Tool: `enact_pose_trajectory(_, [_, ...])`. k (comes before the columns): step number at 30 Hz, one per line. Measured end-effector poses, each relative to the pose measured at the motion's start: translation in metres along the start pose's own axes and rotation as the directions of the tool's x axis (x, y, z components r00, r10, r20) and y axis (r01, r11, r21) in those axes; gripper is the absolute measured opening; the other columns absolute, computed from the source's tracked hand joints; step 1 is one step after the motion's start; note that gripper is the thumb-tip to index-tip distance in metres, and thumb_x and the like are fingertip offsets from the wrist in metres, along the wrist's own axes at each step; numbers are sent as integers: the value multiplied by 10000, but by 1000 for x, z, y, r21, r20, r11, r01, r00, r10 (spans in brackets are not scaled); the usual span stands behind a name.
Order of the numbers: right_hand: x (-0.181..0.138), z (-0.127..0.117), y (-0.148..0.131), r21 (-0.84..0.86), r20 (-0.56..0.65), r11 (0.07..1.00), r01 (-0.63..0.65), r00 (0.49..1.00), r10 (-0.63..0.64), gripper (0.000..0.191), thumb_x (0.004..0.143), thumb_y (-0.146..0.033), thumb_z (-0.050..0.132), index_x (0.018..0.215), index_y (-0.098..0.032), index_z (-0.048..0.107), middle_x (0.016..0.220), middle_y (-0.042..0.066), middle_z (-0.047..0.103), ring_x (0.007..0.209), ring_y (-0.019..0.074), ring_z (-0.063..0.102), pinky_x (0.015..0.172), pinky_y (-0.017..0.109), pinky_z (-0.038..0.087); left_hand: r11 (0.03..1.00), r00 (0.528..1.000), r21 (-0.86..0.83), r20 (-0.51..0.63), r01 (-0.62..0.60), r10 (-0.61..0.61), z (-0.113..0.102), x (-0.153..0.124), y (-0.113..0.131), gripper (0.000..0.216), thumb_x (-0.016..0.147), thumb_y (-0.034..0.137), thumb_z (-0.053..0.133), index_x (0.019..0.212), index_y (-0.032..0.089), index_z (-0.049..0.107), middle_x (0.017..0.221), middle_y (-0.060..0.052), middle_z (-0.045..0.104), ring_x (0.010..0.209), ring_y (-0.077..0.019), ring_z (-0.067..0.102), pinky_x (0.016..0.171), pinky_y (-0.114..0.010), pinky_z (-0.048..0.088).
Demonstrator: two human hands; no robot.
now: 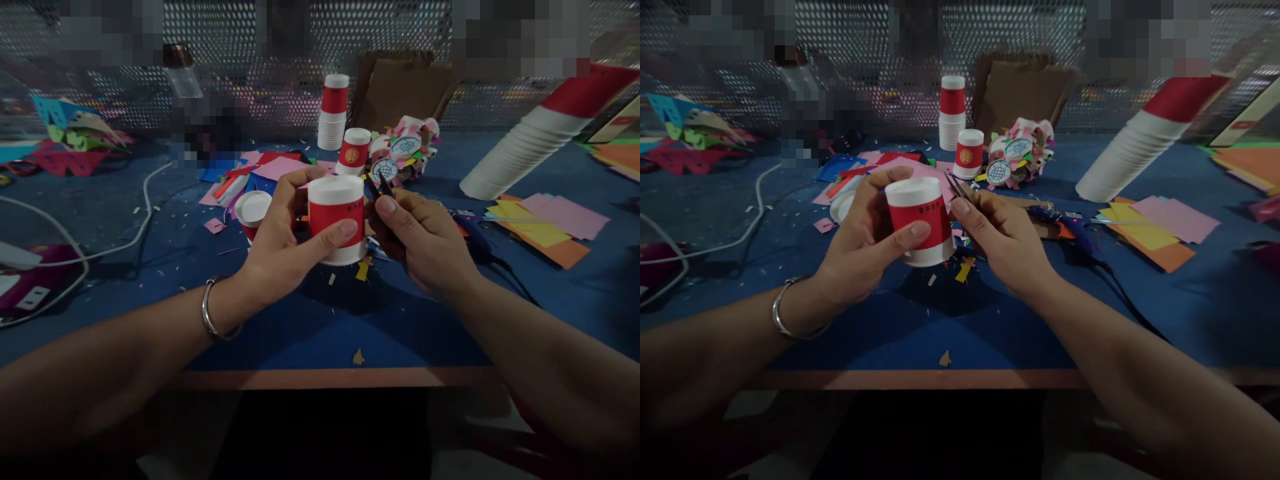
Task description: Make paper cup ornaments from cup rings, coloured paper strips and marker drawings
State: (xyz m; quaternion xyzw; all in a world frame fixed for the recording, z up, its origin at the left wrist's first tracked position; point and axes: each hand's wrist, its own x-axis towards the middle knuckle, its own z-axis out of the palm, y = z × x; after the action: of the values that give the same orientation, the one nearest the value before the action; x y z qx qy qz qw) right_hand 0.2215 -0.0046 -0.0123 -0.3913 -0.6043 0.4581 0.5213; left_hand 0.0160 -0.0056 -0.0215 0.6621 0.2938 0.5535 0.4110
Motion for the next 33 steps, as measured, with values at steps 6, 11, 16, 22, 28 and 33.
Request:
enact_pose_trajectory(6, [4,0,-3,74,-117,995,-69,990,77,412,855,-563,878,830,-237,627,682,-44,487,548,88,397,458,240,291,960,982,212,83,-186,172,-2,-3,5,687,812,413,909,1381,249,560,1462,-132,626,1406,-361,612,1180,-529,555])
enact_pose_trajectory(11, [5,-2,-5,68,-150,997,19,989,-8,358,816,-462,927,902,-255,647,700,-53,548,487,76,387,414,250,292,990,991,71,66,-121,116,5,-6,0,617,807,316,915,1303,278,549,1485,-108,614,1453,-341,580,1212,-532,518])
enact_pose_trajectory(16, [6,-4,0,-49,-212,991,122,969,-130,343,822,-478,925,904,-264,670,780,-32,612,459,59,342,392,265,259,933,951,-185,77,308,-299,9,-8,8,686,792,320,939,1343,254,537,1382,-101,665,1222,-294,699,1034,-461,613])
enact_pose_trajectory(22, [9,-10,8,-160,-187,968,194,957,-223,304,884,-491,869,931,-256,682,818,-5,631,568,107,508,466,277,379,776,857,-367,187,514,-479,15,-4,17,359,899,293,832,1196,168,675,1289,-111,727,1063,-225,743,944,-380,634])
enact_pose_trajectory(28, [4,-11,5,-243,-237,944,221,931,-279,284,945,-503,811,936,-267,653,788,6,593,716,168,591,564,305,449,889,942,-324,24,323,-334,6,-2,-2,680,811,184,879,1427,294,612,1300,-42,745,1253,-261,703,1148,-487,570])
enact_pose_trajectory(33, [-6,-2,-8,-138,-142,984,113,981,-133,335,937,-546,811,884,-257,649,805,8,573,653,138,485,538,303,371,961,983,-204,21,185,-184,0,-1,-15,605,898,313,842,1451,321,597,1357,-53,753,1289,-277,716,1160,-531,584])
